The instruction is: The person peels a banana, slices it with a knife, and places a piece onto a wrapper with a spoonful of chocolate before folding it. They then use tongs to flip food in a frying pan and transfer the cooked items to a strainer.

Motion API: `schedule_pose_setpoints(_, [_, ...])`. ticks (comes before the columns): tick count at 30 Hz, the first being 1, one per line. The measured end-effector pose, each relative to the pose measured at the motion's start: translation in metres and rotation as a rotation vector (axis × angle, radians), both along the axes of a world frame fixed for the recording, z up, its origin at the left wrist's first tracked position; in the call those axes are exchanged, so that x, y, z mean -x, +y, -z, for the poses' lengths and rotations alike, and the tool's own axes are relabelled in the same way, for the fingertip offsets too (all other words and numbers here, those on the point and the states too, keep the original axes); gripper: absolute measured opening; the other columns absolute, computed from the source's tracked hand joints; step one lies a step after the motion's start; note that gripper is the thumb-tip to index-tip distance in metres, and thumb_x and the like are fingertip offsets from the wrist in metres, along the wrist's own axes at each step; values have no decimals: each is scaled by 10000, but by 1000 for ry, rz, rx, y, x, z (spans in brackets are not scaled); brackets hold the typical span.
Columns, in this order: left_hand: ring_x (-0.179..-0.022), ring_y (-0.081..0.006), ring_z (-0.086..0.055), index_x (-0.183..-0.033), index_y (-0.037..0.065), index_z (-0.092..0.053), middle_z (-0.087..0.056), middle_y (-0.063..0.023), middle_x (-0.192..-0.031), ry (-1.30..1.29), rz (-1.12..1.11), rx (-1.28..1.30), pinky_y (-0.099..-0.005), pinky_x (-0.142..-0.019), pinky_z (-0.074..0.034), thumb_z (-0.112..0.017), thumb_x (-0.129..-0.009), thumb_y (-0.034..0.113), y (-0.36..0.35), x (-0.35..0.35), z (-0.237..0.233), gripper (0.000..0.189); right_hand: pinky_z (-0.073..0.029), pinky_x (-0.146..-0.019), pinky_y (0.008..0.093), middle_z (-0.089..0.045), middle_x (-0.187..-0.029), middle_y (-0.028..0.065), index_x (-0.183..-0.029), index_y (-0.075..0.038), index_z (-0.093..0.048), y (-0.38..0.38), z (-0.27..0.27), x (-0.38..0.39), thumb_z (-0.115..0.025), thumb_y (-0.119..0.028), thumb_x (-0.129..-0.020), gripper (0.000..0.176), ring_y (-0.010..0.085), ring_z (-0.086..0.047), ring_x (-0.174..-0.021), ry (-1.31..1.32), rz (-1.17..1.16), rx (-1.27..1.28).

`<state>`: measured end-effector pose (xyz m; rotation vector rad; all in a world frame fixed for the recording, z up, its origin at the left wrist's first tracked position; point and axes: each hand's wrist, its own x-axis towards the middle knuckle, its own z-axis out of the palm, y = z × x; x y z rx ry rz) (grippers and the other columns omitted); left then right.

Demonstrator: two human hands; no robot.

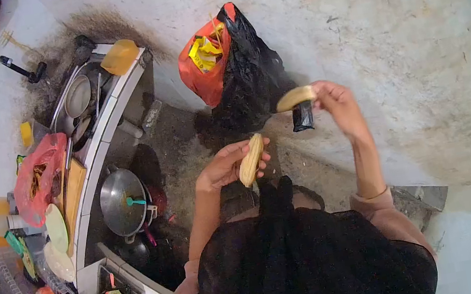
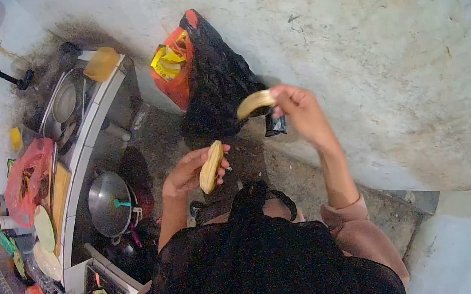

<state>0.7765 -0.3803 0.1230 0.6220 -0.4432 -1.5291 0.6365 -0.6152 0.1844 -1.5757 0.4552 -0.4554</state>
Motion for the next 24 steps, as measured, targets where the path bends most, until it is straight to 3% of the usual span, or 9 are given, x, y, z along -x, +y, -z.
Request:
schedule_pose_setpoints(4, [-910,-215,-578,-1270,-38,-353,-540,-143,-1071,6,-111,-123,-361,-769,-517,-414,-931,212,2,2,3,425,-417,-591,208,-547,-690,-7,-910,26,-603,-20,-29,10,-517,-177,-899,221,51,-496,-630,47,70,232])
schedule_pose_setpoints(13, [-950,-211,-578,-1249,-29,-389,-543,-116,-1074,73,-184,-153,-391,-827,-510,-400,-938,202,10,1,24,387,-447,-667,363,-575,-827,175,-897,7,-611,-27,-23,-22,-535,-121,-845,158,337,-552,-762,156,-19,902])
schedule_pose_setpoints(19, [-938,-208,-582,-1246,-36,-386,-545,-128,-1049,96,-238,-152,-386,-815,-517,-405,-937,211,15,2,25,396,-443,-673,396,-569,-842,179,-872,8,-609,-27,-18,-51,-523,-114,-847,152,365,-551,-767,93,80,1052])
schedule_pose_setpoints(24, [-925,-214,-588,-1242,-37,-392,-556,-130,-1029,111,-291,-171,-391,-814,-517,-418,-933,216,21,1,29,401,-440,-664,397,-560,-828,177,-876,-1,-608,-15,-47,-61,-511,-131,-857,163,365,-547,-746,73,93,1049])
